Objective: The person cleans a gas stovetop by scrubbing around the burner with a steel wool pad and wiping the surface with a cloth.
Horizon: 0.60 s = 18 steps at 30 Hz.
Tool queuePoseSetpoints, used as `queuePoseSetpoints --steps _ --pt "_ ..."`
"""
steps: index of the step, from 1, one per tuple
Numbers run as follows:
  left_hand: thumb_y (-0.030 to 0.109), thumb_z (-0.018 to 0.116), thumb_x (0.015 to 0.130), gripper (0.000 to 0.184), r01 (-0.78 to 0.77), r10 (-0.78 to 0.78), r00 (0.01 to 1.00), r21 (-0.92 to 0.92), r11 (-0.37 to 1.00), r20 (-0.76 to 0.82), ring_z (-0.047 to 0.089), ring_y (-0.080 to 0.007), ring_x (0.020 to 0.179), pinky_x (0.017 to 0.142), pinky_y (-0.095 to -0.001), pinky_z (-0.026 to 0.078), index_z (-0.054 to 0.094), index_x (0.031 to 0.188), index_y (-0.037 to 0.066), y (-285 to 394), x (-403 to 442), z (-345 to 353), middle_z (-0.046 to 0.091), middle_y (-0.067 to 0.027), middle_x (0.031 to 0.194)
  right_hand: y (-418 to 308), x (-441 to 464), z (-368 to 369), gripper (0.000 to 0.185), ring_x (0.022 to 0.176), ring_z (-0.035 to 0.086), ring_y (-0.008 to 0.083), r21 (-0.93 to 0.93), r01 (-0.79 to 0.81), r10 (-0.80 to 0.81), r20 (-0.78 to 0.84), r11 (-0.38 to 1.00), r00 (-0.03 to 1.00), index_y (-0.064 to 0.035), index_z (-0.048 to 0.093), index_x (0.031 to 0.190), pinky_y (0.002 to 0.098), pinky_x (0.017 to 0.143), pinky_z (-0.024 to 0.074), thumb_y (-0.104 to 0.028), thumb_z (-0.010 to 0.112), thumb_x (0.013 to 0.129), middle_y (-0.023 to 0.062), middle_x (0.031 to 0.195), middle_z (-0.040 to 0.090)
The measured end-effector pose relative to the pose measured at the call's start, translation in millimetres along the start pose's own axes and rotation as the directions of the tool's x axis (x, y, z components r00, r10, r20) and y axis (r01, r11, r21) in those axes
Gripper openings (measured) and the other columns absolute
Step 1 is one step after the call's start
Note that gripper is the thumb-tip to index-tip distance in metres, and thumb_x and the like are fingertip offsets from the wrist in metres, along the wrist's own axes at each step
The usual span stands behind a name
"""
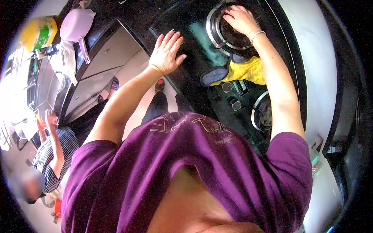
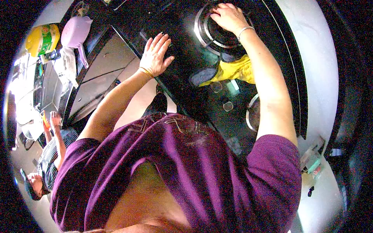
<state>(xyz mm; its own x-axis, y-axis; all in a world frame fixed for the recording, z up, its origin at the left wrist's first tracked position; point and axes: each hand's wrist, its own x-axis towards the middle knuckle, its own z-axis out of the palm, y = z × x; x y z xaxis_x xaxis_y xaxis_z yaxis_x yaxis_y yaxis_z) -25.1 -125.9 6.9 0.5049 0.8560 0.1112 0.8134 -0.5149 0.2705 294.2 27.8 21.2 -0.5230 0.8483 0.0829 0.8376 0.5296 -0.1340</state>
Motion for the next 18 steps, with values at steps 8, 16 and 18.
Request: queuePoseSetpoints --steps 8,16,18 --pt "0.042 0.058 0.087 0.064 0.013 -0.014 1.000 -0.039 0.999 -0.013 0.026 -0.0289 0.142 0.116 -0.0486 0.019 0.044 0.137 0.005 0 -3 -2 0.037 -0.0104 0.149 -41 3 -29 0.040 0.118 0.053 0.0298 -0.209 -0.223 0.248 0.101 0.952 0.964 -0.0083 0.067 0.108 0.0459 0.096 0.0432 -0.041 0.049 0.093 0.0104 0.119 0.062" --pt "0.042 0.058 0.087 0.063 0.012 -0.012 1.000 -0.017 1.000 -0.009 0.027 -0.0284 0.142 0.116 -0.0482 0.019 0.045 0.137 0.004 0 -1 -1 0.038 -0.0101 0.149 -35 -4 -21 0.039 0.124 0.048 0.0300 -0.236 -0.081 0.101 0.073 0.968 0.992 -0.0165 0.066 0.118 0.0459 0.101 0.0392 -0.040 0.048 0.093 0.0079 0.126 0.059" --pt "0.042 0.058 0.087 0.063 0.013 -0.013 1.000 -0.016 1.000 0.000 0.026 -0.0284 0.142 0.116 -0.0482 0.019 0.046 0.136 0.004 0 -1 -1 0.038 -0.0100 0.149 -43 -2 -31 0.039 0.122 0.049 0.0294 -0.282 -0.104 0.126 0.060 0.954 0.990 -0.0171 0.068 0.117 0.0448 0.099 0.0406 -0.041 0.049 0.093 0.0066 0.126 0.059"
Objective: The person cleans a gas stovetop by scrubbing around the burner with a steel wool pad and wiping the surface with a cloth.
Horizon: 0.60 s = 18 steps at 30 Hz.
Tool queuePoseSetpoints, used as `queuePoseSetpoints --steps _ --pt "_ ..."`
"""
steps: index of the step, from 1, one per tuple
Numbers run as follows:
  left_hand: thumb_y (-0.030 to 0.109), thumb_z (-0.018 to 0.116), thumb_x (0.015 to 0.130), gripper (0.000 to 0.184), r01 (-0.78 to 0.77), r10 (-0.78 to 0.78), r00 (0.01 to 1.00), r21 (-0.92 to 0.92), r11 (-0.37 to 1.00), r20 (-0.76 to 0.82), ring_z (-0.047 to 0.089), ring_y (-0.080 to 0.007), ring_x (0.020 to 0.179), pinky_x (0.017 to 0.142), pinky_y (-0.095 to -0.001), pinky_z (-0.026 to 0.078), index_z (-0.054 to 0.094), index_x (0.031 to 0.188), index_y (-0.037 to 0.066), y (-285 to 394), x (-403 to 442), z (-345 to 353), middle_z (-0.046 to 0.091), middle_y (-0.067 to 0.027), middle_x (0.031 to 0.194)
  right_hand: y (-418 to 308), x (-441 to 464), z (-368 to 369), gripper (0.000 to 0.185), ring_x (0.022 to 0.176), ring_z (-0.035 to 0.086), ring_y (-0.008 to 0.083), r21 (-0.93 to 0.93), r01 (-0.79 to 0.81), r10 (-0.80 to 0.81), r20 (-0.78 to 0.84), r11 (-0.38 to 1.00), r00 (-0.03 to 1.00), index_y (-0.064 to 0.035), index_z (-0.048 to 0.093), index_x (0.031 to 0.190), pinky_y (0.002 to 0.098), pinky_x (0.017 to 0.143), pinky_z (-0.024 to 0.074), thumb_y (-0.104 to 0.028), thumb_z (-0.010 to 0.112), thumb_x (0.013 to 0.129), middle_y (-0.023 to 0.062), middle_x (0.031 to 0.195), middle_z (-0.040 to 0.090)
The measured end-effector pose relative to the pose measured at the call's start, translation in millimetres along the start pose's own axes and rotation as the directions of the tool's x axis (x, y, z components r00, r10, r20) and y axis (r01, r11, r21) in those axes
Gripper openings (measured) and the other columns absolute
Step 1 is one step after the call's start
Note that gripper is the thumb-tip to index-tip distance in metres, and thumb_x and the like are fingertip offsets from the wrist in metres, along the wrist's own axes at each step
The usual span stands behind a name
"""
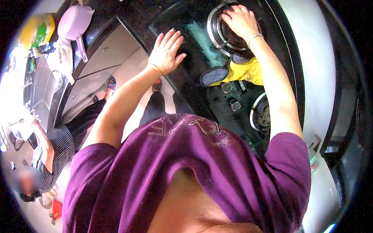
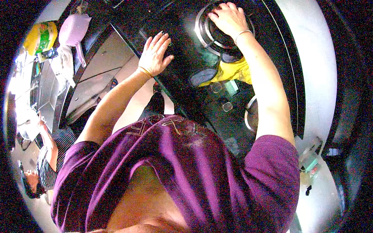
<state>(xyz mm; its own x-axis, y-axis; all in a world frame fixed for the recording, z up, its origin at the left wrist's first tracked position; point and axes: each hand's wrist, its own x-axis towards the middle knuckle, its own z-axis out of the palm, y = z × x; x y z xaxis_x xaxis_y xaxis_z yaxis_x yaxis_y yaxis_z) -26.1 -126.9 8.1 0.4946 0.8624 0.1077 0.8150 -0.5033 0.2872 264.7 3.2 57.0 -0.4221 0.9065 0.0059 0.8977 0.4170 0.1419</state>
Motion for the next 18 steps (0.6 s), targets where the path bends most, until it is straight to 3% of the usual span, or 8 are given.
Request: queuePoseSetpoints --steps 4,5,7,9,15,18 --pt "0.041 0.059 0.087 0.063 0.005 -0.005 1.000 -0.008 1.000 -0.002 0.027 -0.0285 0.142 0.116 -0.0481 0.019 0.046 0.136 0.004 0 1 -1 0.038 -0.0101 0.149 -16 -2 4 0.041 0.122 0.049 0.0284 0.070 -0.182 0.182 0.000 0.981 0.983 -0.0167 0.069 0.114 0.0486 0.099 0.0391 -0.044 0.052 0.089 0.0058 0.125 0.060" --pt "0.041 0.059 0.087 0.063 0.010 -0.010 1.000 -0.008 1.000 -0.004 0.027 -0.0285 0.142 0.116 -0.0481 0.019 0.046 0.136 0.004 0 1 -1 0.038 -0.0101 0.149 -16 -1 18 0.045 0.127 0.044 0.0300 0.168 -0.152 0.168 -0.084 0.974 0.982 -0.0142 0.071 0.110 0.0567 0.104 0.0310 -0.046 0.050 0.087 0.0087 0.126 0.059" --pt "0.040 0.061 0.086 0.061 0.005 -0.005 1.000 0.005 1.000 -0.022 0.029 -0.0273 0.141 0.116 -0.0479 0.020 0.049 0.134 0.005 2 0 -1 0.040 -0.0104 0.147 -14 -4 23 0.048 0.130 0.042 0.0303 0.077 -0.142 0.146 -0.050 0.987 0.988 -0.0132 0.068 0.116 0.0600 0.108 0.0244 -0.047 0.051 0.087 0.0099 0.130 0.057" --pt "0.040 0.061 0.086 0.061 0.005 -0.005 1.000 0.001 1.000 -0.030 0.029 -0.0273 0.141 0.116 -0.0479 0.020 0.049 0.134 0.005 1 2 -1 0.040 -0.0103 0.147 -14 -9 32 0.053 0.133 0.039 0.0304 0.159 -0.153 0.165 -0.064 0.975 0.984 -0.0135 0.064 0.123 0.0616 0.110 0.0195 -0.050 0.052 0.086 0.0109 0.132 0.056" --pt "0.042 0.057 0.087 0.064 -0.006 0.006 1.000 0.000 1.000 -0.003 0.027 -0.0291 0.142 0.116 -0.0489 0.019 0.046 0.136 0.004 1 1 -1 0.038 -0.0105 0.148 -19 -15 38 0.045 0.135 0.037 0.0341 0.255 -0.060 0.082 -0.076 0.965 0.994 -0.0194 0.064 0.121 0.0703 0.108 0.0140 -0.045 0.053 0.086 0.0021 0.136 0.054" --pt "0.042 0.057 0.087 0.064 -0.013 0.013 1.000 0.020 1.000 0.004 0.027 -0.0295 0.142 0.115 -0.0493 0.019 0.046 0.137 0.004 1 6 -2 0.038 -0.0108 0.149 -14 -11 32 0.045 0.136 0.035 0.0309 0.108 -0.054 0.053 0.015 0.993 0.998 -0.0239 0.059 0.128 0.0653 0.110 0.0152 -0.047 0.053 0.090 -0.0012 0.137 0.053"
